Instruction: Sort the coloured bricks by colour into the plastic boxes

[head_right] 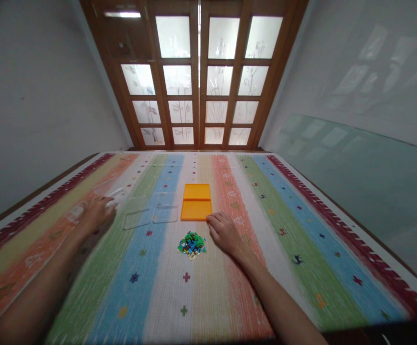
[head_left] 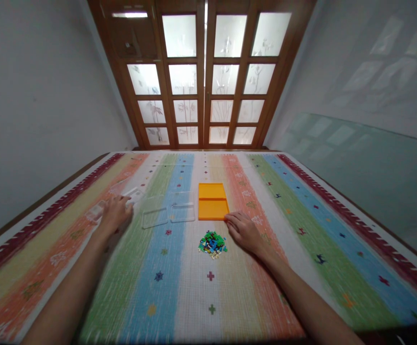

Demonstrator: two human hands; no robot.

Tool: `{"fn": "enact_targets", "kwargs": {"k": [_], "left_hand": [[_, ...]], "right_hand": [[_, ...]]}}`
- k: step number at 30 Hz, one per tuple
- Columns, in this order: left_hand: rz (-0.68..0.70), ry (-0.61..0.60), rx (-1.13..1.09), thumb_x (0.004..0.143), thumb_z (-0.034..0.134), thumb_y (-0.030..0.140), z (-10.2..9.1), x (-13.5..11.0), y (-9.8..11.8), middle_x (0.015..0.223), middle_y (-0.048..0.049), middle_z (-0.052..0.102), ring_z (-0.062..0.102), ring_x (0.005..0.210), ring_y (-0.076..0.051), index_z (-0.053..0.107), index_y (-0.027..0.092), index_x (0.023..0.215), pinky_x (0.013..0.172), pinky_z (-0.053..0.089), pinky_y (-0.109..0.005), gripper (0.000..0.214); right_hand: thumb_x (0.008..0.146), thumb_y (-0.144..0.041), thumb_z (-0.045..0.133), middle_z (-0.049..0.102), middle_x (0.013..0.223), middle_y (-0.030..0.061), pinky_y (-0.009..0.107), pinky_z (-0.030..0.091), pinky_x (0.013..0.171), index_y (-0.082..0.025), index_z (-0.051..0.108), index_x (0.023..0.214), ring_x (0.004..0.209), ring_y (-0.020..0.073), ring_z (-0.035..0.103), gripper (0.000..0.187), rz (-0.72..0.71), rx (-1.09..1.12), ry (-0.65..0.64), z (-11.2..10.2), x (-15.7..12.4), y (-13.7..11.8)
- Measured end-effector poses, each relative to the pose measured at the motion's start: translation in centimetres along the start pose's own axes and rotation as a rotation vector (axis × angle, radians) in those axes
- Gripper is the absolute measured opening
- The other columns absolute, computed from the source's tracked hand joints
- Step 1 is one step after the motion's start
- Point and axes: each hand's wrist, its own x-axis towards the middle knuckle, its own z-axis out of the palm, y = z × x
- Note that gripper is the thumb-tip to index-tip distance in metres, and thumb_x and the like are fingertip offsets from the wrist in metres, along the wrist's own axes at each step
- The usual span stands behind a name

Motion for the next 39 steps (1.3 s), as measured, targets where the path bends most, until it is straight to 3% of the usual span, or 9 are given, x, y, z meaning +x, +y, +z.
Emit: {"fn": "enact_targets", "kwargs": {"k": [5,11,17,21,26,29,34,39], "left_hand": [[0.041,-0.056,0.03,0.084,0.05,0.032,0.7,0.3,-0.2,0.095,-0.0156,0.075,0.065,0.099,-0.036,0.073,0.018,0.085,0.093,0.05,-0.053,0.027],[-0.004,-0.024,0.035,0.087,0.049,0.03,0.5,0.1,-0.4,0.096,-0.0169,0.074,0.063,0.101,-0.036,0.073,0.017,0.085,0.095,0.048,-0.055,0.028],[0.038,0.197,-0.074,0.089,0.044,0.031,-1.4,-0.6,-1.1,0.089,-0.0157,0.07,0.061,0.102,-0.035,0.068,0.019,0.083,0.096,0.05,-0.051,0.028],[0.062,0.315,-0.098,0.095,0.043,0.034,-3.7,-1.5,-0.1,0.091,-0.0128,0.069,0.061,0.101,-0.034,0.066,0.021,0.087,0.099,0.048,-0.051,0.028],[0.192,0.432,-0.207,0.101,0.045,0.036,-6.4,-2.9,4.9,0.093,-0.0108,0.069,0.06,0.095,-0.031,0.066,0.021,0.093,0.093,0.049,-0.049,0.028],[0.349,0.366,-0.273,0.102,0.045,0.032,-6.7,-4.3,9.5,0.092,-0.0086,0.068,0.06,0.093,-0.028,0.066,0.021,0.097,0.091,0.05,-0.045,0.024],[0.623,0.186,-0.404,0.1,0.043,0.014,-4.8,-7.4,17.3,0.094,-0.0084,0.066,0.058,0.095,-0.025,0.065,0.021,0.101,0.083,0.054,-0.039,0.024],[0.779,0.105,-0.462,0.097,0.043,0.008,-2.5,-10.1,21.9,0.092,-0.0104,0.064,0.058,0.094,-0.026,0.063,0.02,0.099,0.079,0.057,-0.04,0.023]], "right_hand": [[0.098,-0.014,0.051,0.074,0.106,0.0134,0.042,0.056,0.086,-0.018,0.07,0.118,0.097,0.0264,0.067,0.028,-0.014,-0.026,0.02,0.5,-0.1,-0.1],[0.099,-0.014,0.05,0.074,0.105,0.0123,0.042,0.057,0.086,-0.019,0.071,0.114,0.096,0.0257,0.067,0.027,0.006,0.015,-0.008,0.5,-0.1,0.1],[0.099,-0.014,0.05,0.074,0.102,0.0118,0.042,0.057,0.085,-0.019,0.072,0.114,0.095,0.0257,0.067,0.027,0.019,0.041,-0.013,0.7,-0.2,0.1],[0.099,-0.015,0.051,0.074,0.104,0.012,0.043,0.057,0.085,-0.021,0.072,0.116,0.096,0.0257,0.067,0.028,0.013,0.027,-0.026,0.8,-0.2,0.1],[0.097,-0.02,0.054,0.07,0.118,0.0154,0.05,0.055,0.093,-0.02,0.069,0.125,0.107,0.0294,0.065,0.032,0.042,0.003,0.055,-0.1,0.4,-0.3],[0.097,-0.02,0.054,0.065,0.126,0.0163,0.051,0.054,0.097,-0.021,0.062,0.135,0.113,0.0297,0.063,0.039,0.056,0.04,0.153,-1.6,1.0,-1.3],[0.096,-0.026,0.06,0.064,0.124,0.014,0.048,0.054,0.093,-0.025,0.06,0.137,0.111,0.0294,0.063,0.041,-0.032,0.04,0.242,-4.1,0.8,-4.2],[0.094,-0.022,0.065,0.072,0.106,0.01,0.041,0.046,0.084,-0.023,0.071,0.119,0.095,0.0257,0.063,0.026,-0.147,-0.062,0.109,-4.4,-0.7,-6.7]]}}
